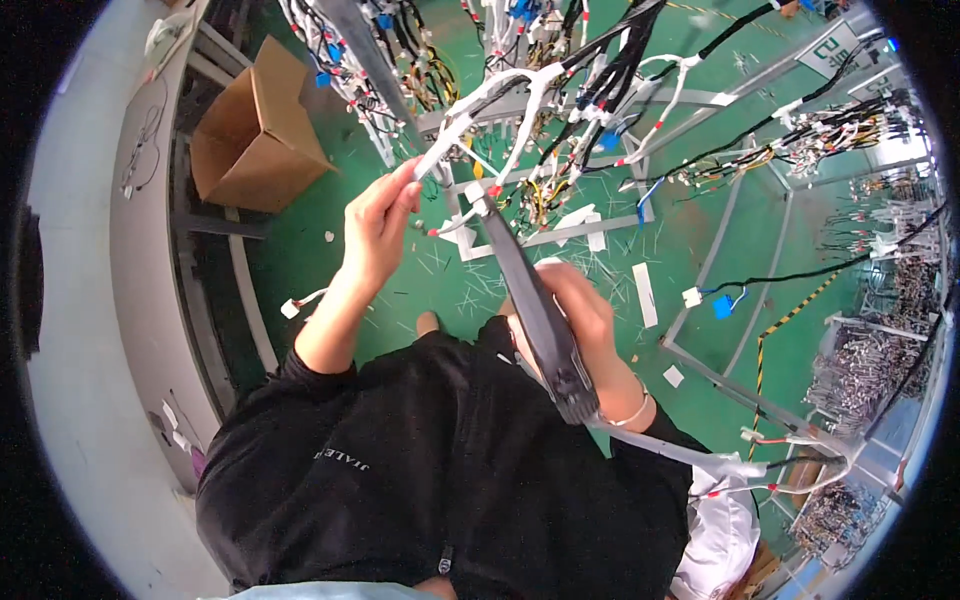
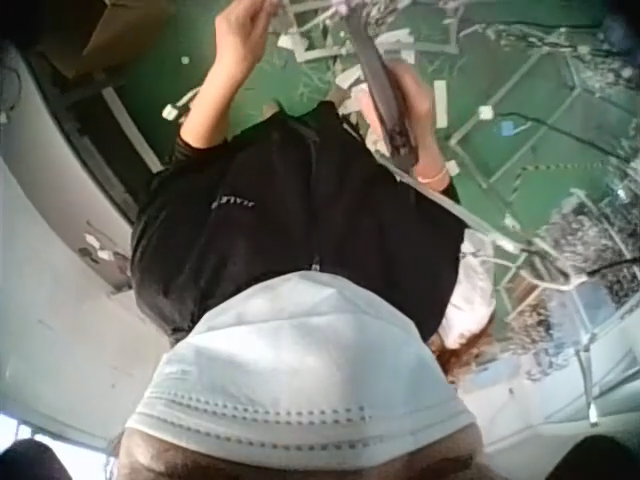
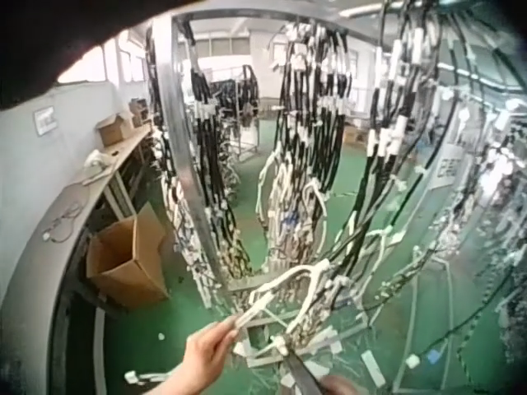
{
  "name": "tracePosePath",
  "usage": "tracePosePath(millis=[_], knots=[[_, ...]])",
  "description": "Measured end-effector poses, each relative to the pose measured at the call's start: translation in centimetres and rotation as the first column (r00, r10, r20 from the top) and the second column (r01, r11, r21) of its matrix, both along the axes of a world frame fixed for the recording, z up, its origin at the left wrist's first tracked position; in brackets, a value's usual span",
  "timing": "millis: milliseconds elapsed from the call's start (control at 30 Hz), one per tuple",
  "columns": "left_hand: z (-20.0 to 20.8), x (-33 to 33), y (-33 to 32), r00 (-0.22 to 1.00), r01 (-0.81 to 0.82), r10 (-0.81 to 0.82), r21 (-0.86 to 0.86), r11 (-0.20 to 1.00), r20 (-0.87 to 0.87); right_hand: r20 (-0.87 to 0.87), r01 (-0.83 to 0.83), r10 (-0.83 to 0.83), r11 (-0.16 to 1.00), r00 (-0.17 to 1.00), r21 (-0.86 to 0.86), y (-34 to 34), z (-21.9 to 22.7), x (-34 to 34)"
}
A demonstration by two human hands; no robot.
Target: Assembling and organizing complex wire harnesses on a rack using a specialized cable tie gun.
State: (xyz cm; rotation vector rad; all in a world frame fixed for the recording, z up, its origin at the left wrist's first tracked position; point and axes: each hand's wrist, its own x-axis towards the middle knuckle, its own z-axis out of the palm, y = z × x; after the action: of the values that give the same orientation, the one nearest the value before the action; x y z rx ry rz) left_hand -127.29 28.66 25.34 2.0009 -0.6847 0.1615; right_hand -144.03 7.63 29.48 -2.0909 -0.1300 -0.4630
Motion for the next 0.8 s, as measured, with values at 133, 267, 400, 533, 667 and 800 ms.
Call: tracePosePath(millis=[133,267,400,533,667,800], knots=[[4.3,0.2,2.8,0.825,0.12,-0.174,-0.134,0.984,-0.537,-0.217,0.092,-0.069,0.991,0.974,0.098,0.1,-2.1,1.2],[5.7,0.4,4.4,0.652,0.185,-0.322,-0.268,0.946,-0.686,-0.075,-0.06,0.082,0.964,0.994,0.259,1.5,-1.3,1.5],[6.1,-0.2,4.8,0.733,0.2,-0.271,-0.184,0.962,-0.624,-0.008,-0.074,0.075,0.993,0.997,0.094,1.8,-0.7,1.8],[6.1,-0.4,4.6,0.706,0.186,-0.273,-0.201,0.962,-0.653,0.015,-0.034,0.034,0.999,0.999,0.005,2.0,-0.7,1.9],[6.2,-0.4,4.9,0.676,0.192,-0.295,-0.226,0.955,-0.676,0.08,-0.047,0.05,0.998,0.996,-0.038,1.6,-0.9,1.9],[6.2,-0.4,5.0,0.656,0.252,-0.356,-0.251,0.934,-0.666,0.043,-0.096,0.099,0.993,0.994,-0.067,1.1,-0.3,2.0]])
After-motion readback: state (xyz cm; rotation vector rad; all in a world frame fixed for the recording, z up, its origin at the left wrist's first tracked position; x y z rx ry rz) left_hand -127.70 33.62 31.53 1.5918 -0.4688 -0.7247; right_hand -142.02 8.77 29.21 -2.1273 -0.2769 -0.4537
